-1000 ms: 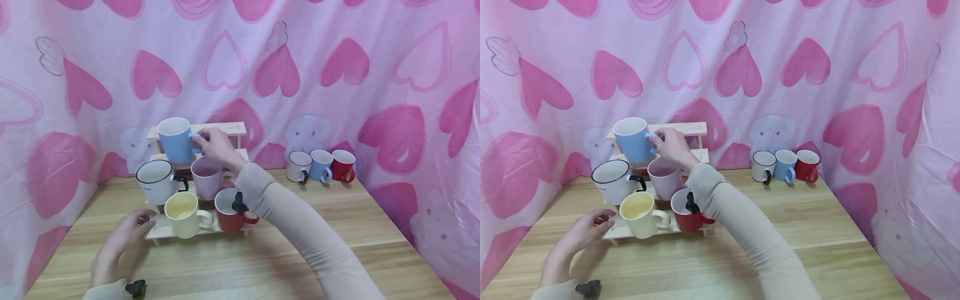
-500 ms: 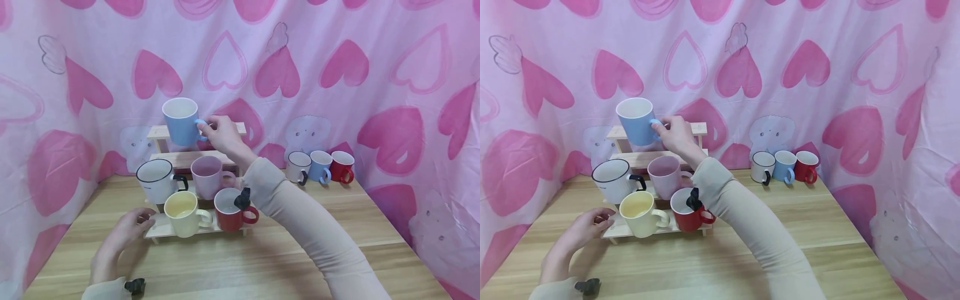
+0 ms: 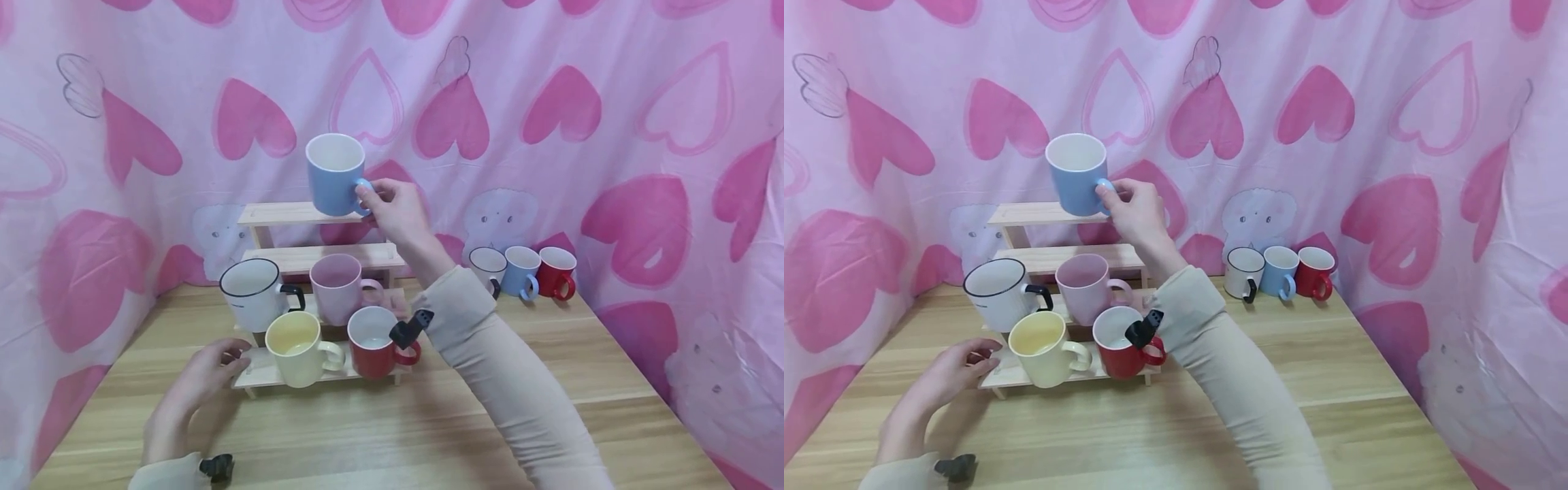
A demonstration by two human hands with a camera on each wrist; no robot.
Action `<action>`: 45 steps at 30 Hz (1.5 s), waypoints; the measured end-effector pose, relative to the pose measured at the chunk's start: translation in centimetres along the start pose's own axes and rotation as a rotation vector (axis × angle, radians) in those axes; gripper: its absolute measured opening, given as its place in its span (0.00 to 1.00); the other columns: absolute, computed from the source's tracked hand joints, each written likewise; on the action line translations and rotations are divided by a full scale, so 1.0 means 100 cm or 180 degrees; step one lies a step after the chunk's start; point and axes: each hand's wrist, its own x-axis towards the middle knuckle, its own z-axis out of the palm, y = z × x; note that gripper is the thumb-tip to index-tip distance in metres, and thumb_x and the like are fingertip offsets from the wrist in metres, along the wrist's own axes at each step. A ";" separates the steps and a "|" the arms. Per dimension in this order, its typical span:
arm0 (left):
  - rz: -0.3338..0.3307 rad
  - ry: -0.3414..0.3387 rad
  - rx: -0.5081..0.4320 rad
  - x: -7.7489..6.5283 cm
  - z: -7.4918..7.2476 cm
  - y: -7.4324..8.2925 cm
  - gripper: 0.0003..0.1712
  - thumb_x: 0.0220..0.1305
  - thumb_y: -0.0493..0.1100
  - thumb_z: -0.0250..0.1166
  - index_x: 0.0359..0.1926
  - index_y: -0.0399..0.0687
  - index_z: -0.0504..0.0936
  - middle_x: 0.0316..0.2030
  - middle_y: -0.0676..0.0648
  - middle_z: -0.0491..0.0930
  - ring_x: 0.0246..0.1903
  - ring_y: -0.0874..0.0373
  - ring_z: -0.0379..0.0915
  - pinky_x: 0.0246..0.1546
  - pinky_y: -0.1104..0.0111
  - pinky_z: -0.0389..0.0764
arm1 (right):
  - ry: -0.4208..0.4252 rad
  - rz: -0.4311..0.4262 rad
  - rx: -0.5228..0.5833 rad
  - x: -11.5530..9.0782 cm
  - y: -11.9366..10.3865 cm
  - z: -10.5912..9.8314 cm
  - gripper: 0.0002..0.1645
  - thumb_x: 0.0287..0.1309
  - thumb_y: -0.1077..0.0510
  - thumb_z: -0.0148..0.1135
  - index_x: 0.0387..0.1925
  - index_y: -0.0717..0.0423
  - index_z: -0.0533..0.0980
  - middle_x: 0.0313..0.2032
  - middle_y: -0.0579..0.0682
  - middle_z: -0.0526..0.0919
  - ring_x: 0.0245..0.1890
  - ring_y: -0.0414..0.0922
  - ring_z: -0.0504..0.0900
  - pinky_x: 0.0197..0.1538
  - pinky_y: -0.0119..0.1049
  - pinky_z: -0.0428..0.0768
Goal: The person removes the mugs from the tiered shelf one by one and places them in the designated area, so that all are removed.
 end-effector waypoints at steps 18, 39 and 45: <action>0.0071 0.0010 -0.0071 -0.001 0.005 0.000 0.13 0.65 0.33 0.63 0.48 0.29 0.78 0.35 0.45 0.79 0.33 0.54 0.74 0.27 0.68 0.76 | 0.0801 0.0073 0.0563 -0.011 0.028 -0.068 0.15 0.63 0.57 0.64 0.43 0.67 0.80 0.33 0.56 0.80 0.33 0.48 0.81 0.46 0.42 0.82; 0.0001 0.0028 -0.0073 -0.007 0.003 -0.002 0.13 0.65 0.33 0.63 0.48 0.30 0.78 0.35 0.45 0.78 0.34 0.55 0.74 0.29 0.68 0.77 | 0.1258 0.0608 0.0505 -0.049 0.125 -0.103 0.20 0.62 0.56 0.66 0.48 0.70 0.80 0.32 0.49 0.80 0.31 0.44 0.82 0.45 0.40 0.82; -0.0036 0.0035 -0.0092 -0.007 0.005 -0.002 0.14 0.66 0.34 0.63 0.49 0.29 0.78 0.35 0.45 0.78 0.34 0.55 0.73 0.26 0.68 0.76 | 0.1339 0.0718 0.0584 -0.052 0.162 -0.107 0.20 0.63 0.58 0.65 0.47 0.73 0.78 0.29 0.47 0.81 0.30 0.44 0.82 0.46 0.43 0.82</action>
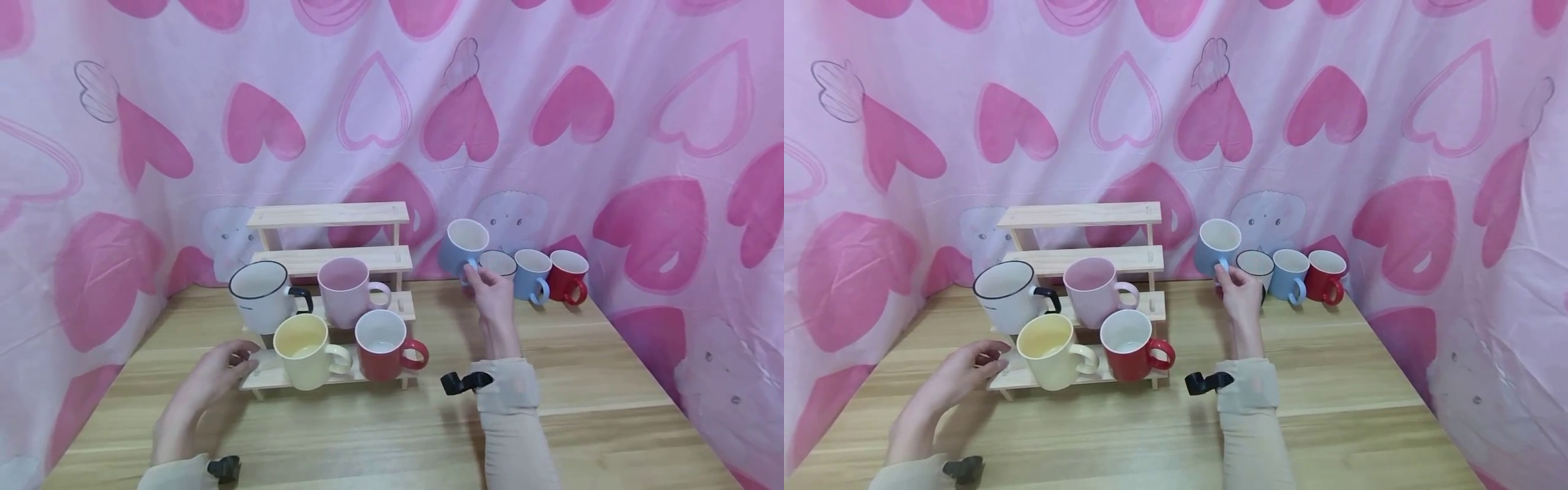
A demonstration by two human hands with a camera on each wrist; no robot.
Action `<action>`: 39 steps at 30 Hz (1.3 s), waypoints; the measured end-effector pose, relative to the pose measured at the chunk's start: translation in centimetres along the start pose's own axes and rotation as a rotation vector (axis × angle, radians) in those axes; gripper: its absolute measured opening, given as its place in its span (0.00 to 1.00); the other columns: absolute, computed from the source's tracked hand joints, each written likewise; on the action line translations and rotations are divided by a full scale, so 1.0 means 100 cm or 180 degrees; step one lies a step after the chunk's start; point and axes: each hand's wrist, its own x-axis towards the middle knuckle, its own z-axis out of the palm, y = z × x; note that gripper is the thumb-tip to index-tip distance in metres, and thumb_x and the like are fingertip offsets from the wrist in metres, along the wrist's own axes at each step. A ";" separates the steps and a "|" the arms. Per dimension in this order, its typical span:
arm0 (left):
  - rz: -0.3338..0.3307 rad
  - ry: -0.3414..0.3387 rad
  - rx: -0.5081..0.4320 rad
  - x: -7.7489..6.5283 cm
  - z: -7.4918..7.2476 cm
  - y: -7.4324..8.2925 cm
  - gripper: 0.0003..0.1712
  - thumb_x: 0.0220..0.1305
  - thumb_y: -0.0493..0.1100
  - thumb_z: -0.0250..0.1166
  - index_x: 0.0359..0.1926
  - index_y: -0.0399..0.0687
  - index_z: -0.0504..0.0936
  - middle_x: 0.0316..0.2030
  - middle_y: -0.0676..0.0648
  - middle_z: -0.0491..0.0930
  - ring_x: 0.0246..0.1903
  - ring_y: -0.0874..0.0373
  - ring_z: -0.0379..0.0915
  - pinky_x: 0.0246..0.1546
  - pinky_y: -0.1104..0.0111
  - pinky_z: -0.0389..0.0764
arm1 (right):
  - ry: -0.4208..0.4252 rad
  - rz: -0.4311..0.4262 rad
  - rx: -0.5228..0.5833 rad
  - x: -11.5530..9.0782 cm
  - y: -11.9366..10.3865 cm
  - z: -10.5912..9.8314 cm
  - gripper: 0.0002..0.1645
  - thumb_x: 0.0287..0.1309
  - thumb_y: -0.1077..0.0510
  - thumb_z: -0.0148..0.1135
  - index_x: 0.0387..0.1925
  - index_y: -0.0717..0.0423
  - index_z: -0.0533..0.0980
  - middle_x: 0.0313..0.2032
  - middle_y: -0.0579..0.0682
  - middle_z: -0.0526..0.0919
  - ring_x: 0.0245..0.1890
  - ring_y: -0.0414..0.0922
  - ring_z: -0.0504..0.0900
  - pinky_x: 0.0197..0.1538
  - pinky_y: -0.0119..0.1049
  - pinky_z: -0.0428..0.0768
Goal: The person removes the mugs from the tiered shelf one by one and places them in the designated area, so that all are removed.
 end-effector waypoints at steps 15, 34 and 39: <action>0.0107 0.0095 0.0018 -0.003 0.002 -0.002 0.13 0.65 0.34 0.64 0.48 0.30 0.79 0.34 0.46 0.78 0.34 0.54 0.74 0.28 0.69 0.76 | -0.0225 0.0495 -0.0135 0.021 0.049 -0.009 0.22 0.65 0.55 0.63 0.54 0.66 0.78 0.41 0.54 0.79 0.41 0.49 0.79 0.54 0.44 0.77; 0.0014 0.0056 0.0006 -0.001 0.003 -0.002 0.14 0.64 0.34 0.64 0.49 0.32 0.79 0.35 0.45 0.78 0.35 0.54 0.74 0.30 0.69 0.77 | -0.0155 0.1058 0.0434 0.033 0.075 -0.013 0.20 0.65 0.54 0.62 0.52 0.65 0.76 0.45 0.54 0.76 0.40 0.48 0.74 0.55 0.45 0.73; 0.0086 0.0092 0.0008 -0.002 0.003 -0.001 0.13 0.64 0.34 0.65 0.48 0.31 0.79 0.34 0.46 0.78 0.34 0.55 0.74 0.29 0.69 0.76 | -0.0174 0.1063 0.0403 0.036 0.079 -0.013 0.21 0.65 0.53 0.63 0.52 0.64 0.76 0.47 0.55 0.75 0.42 0.48 0.74 0.56 0.45 0.73</action>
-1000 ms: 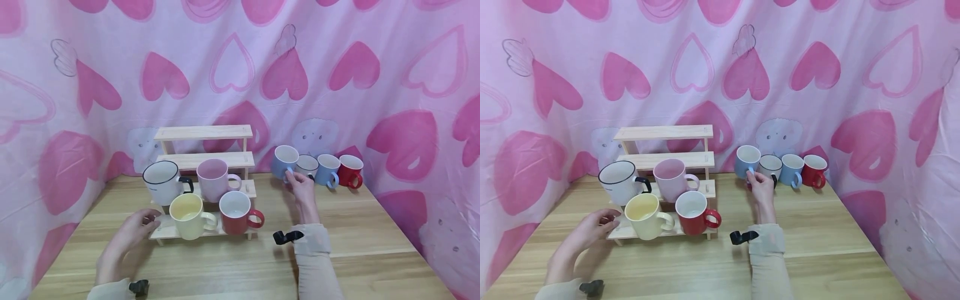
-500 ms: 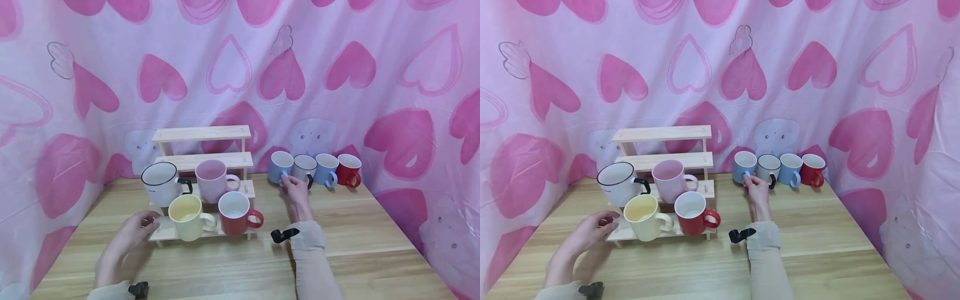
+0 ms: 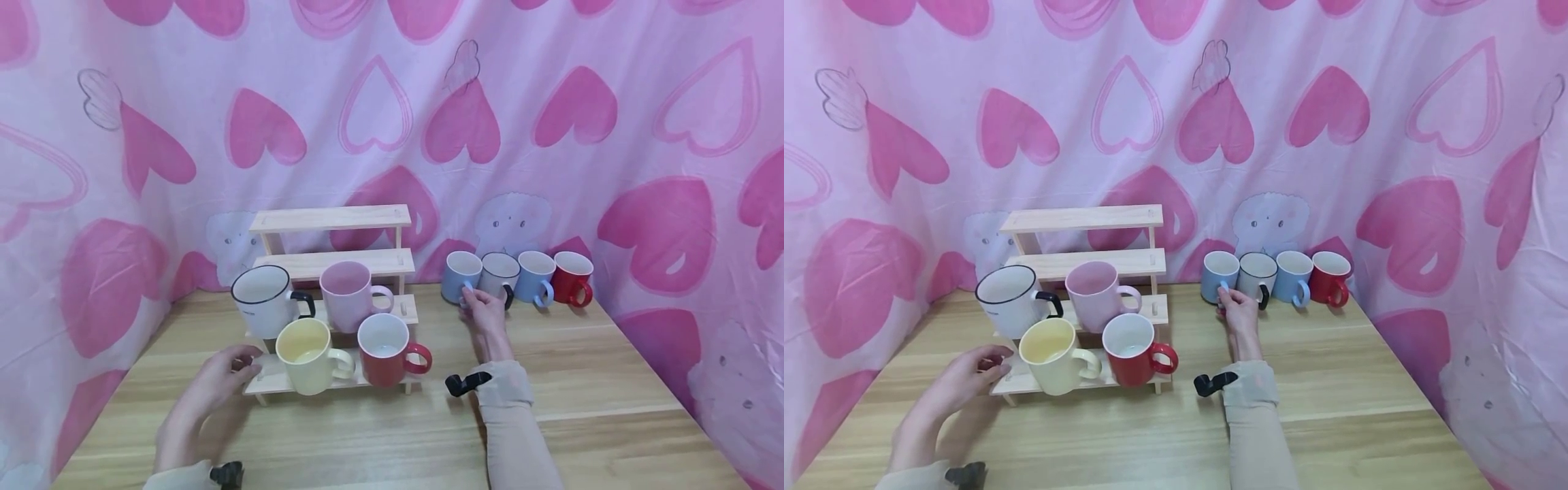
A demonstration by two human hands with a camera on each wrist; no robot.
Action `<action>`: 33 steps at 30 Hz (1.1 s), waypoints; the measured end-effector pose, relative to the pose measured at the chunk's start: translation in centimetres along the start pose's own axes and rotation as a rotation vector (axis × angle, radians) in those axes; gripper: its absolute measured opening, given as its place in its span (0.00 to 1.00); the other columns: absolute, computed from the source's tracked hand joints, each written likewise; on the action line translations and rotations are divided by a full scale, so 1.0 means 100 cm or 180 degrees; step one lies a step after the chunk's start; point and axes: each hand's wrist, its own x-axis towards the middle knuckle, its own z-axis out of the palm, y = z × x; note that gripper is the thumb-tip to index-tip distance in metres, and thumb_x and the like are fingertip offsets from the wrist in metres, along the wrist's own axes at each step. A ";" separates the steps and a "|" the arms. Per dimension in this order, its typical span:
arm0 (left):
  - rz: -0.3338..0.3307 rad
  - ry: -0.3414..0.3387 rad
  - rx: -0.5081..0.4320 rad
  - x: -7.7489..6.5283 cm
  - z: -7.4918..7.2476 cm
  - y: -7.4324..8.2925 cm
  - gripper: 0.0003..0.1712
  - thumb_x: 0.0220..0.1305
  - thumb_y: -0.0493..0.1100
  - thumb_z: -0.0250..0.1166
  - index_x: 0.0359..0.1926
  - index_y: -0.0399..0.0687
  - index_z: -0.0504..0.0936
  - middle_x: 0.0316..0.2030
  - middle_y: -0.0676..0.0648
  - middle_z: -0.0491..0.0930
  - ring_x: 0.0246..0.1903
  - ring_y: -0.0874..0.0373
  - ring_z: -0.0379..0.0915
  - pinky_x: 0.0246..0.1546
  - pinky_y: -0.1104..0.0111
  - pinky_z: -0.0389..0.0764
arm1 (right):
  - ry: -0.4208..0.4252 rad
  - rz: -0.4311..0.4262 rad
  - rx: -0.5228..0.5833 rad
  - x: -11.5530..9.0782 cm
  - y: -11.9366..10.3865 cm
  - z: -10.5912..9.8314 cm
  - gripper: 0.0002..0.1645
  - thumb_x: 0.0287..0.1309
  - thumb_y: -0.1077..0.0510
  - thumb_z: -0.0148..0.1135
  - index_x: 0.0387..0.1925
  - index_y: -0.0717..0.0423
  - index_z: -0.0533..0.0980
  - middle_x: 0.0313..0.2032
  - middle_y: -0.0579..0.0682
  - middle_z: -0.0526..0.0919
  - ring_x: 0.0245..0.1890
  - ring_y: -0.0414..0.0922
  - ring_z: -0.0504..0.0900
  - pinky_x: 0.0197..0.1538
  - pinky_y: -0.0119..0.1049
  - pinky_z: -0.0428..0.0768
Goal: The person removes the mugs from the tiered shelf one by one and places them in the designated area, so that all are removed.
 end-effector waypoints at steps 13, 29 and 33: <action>0.0030 0.0017 0.0086 0.001 0.000 0.000 0.13 0.65 0.34 0.64 0.48 0.31 0.79 0.33 0.47 0.78 0.34 0.55 0.74 0.29 0.68 0.75 | -0.0030 -0.0130 -0.0416 0.001 0.007 -0.003 0.24 0.65 0.52 0.63 0.53 0.66 0.76 0.41 0.52 0.75 0.38 0.46 0.76 0.53 0.43 0.77; 0.0004 -0.0067 0.0008 0.002 -0.002 0.001 0.12 0.65 0.33 0.63 0.48 0.30 0.78 0.34 0.45 0.78 0.32 0.55 0.73 0.27 0.68 0.76 | -0.0467 -0.0104 -0.0382 -0.011 -0.002 -0.008 0.34 0.63 0.44 0.63 0.64 0.52 0.63 0.48 0.55 0.69 0.41 0.49 0.72 0.48 0.43 0.74; -0.0031 -0.0090 -0.0012 0.002 -0.003 0.001 0.13 0.66 0.33 0.62 0.48 0.30 0.78 0.35 0.45 0.78 0.33 0.55 0.73 0.27 0.68 0.76 | -0.0441 -0.0335 -0.1058 -0.023 -0.018 -0.012 0.34 0.65 0.44 0.61 0.65 0.53 0.63 0.53 0.57 0.70 0.51 0.54 0.71 0.56 0.48 0.71</action>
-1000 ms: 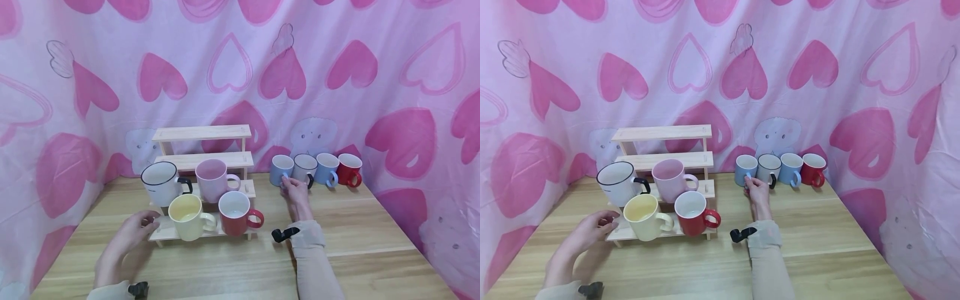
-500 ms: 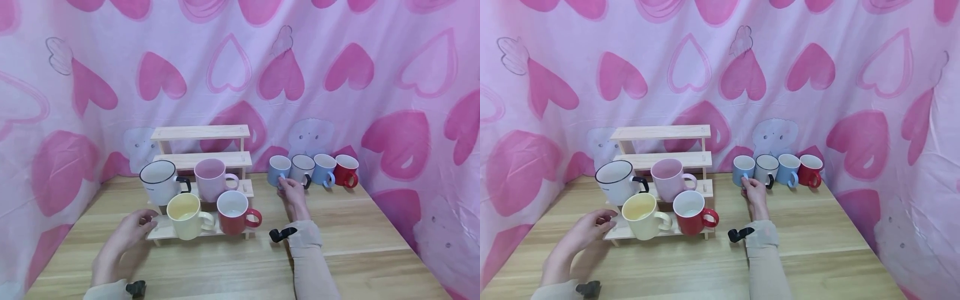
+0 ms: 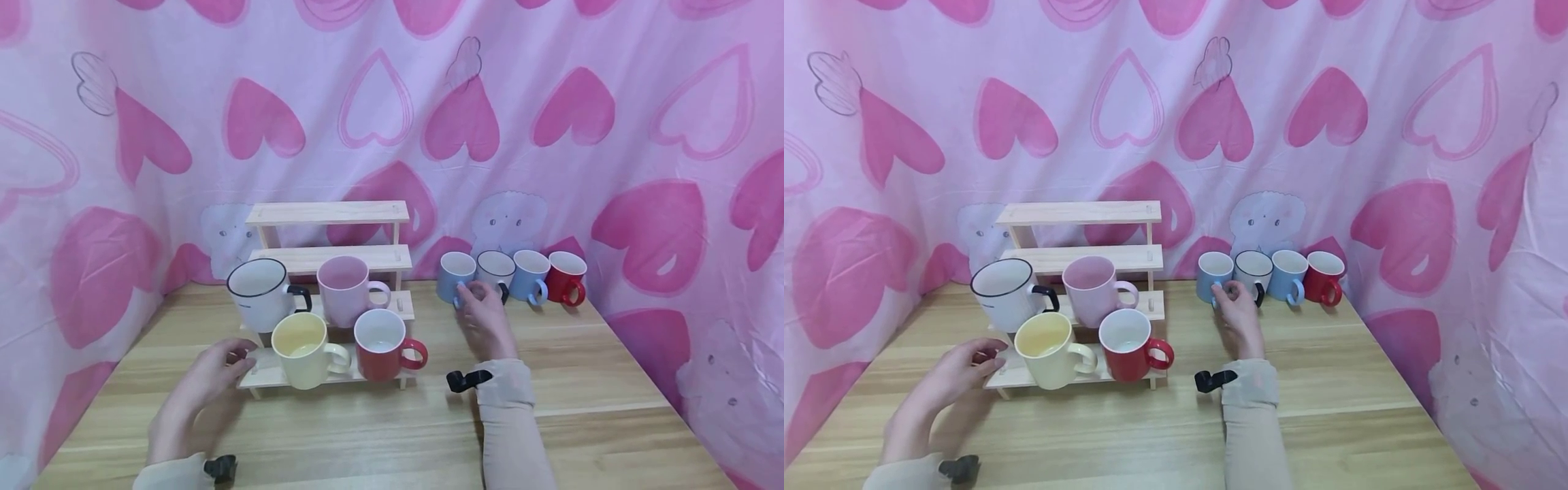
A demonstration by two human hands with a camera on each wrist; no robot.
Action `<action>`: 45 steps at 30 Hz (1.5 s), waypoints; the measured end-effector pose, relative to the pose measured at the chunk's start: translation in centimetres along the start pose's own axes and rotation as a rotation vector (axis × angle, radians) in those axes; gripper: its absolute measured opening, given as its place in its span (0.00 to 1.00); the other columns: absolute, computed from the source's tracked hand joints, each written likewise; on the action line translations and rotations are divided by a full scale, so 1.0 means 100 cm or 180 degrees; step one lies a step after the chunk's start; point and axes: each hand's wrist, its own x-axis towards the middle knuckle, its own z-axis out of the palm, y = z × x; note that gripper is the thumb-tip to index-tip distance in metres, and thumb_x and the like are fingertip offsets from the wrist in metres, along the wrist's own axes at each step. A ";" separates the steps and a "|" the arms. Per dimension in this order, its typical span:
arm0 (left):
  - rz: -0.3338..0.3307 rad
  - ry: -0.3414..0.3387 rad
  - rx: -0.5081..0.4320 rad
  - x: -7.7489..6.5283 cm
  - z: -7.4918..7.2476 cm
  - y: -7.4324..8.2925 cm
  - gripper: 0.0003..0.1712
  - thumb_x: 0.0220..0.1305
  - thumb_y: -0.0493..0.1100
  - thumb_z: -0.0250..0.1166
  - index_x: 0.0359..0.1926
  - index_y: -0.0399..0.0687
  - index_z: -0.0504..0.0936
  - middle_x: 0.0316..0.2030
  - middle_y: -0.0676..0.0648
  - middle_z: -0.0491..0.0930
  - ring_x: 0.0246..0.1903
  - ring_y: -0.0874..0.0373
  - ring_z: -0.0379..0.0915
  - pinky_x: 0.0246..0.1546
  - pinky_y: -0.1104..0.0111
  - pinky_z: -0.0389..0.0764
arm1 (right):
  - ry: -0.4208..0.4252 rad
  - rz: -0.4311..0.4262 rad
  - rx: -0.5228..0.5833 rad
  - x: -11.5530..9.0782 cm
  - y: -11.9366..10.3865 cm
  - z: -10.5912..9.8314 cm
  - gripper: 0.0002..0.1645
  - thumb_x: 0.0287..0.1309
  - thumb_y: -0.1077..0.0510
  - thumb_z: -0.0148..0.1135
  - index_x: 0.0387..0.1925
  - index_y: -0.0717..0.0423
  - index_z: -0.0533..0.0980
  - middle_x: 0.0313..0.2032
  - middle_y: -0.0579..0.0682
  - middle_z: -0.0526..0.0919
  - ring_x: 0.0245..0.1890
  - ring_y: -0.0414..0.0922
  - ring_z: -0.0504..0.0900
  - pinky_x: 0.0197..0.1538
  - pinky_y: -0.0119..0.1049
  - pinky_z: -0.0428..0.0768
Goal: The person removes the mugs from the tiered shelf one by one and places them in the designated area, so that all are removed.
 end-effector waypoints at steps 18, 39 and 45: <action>-0.0004 0.0018 0.0025 0.001 0.001 0.001 0.13 0.65 0.33 0.63 0.48 0.29 0.78 0.35 0.45 0.78 0.33 0.54 0.73 0.27 0.68 0.76 | -0.0158 -0.1243 -0.0915 -0.048 -0.073 0.028 0.21 0.68 0.49 0.58 0.58 0.54 0.75 0.54 0.55 0.76 0.53 0.55 0.75 0.54 0.51 0.73; -0.0017 0.0038 0.0108 -0.002 0.001 0.002 0.14 0.66 0.35 0.63 0.49 0.29 0.78 0.34 0.45 0.78 0.32 0.55 0.73 0.26 0.69 0.75 | -0.0911 -0.1399 -0.1341 -0.082 -0.073 0.112 0.18 0.66 0.47 0.60 0.55 0.47 0.77 0.47 0.43 0.81 0.47 0.45 0.79 0.48 0.45 0.78; -0.0030 0.0005 0.0166 -0.001 -0.001 0.005 0.14 0.66 0.35 0.62 0.49 0.29 0.78 0.35 0.44 0.78 0.33 0.54 0.73 0.27 0.68 0.75 | -0.0925 -0.1346 -0.1413 -0.078 -0.067 0.115 0.19 0.67 0.44 0.58 0.55 0.45 0.78 0.45 0.43 0.82 0.45 0.46 0.79 0.46 0.44 0.79</action>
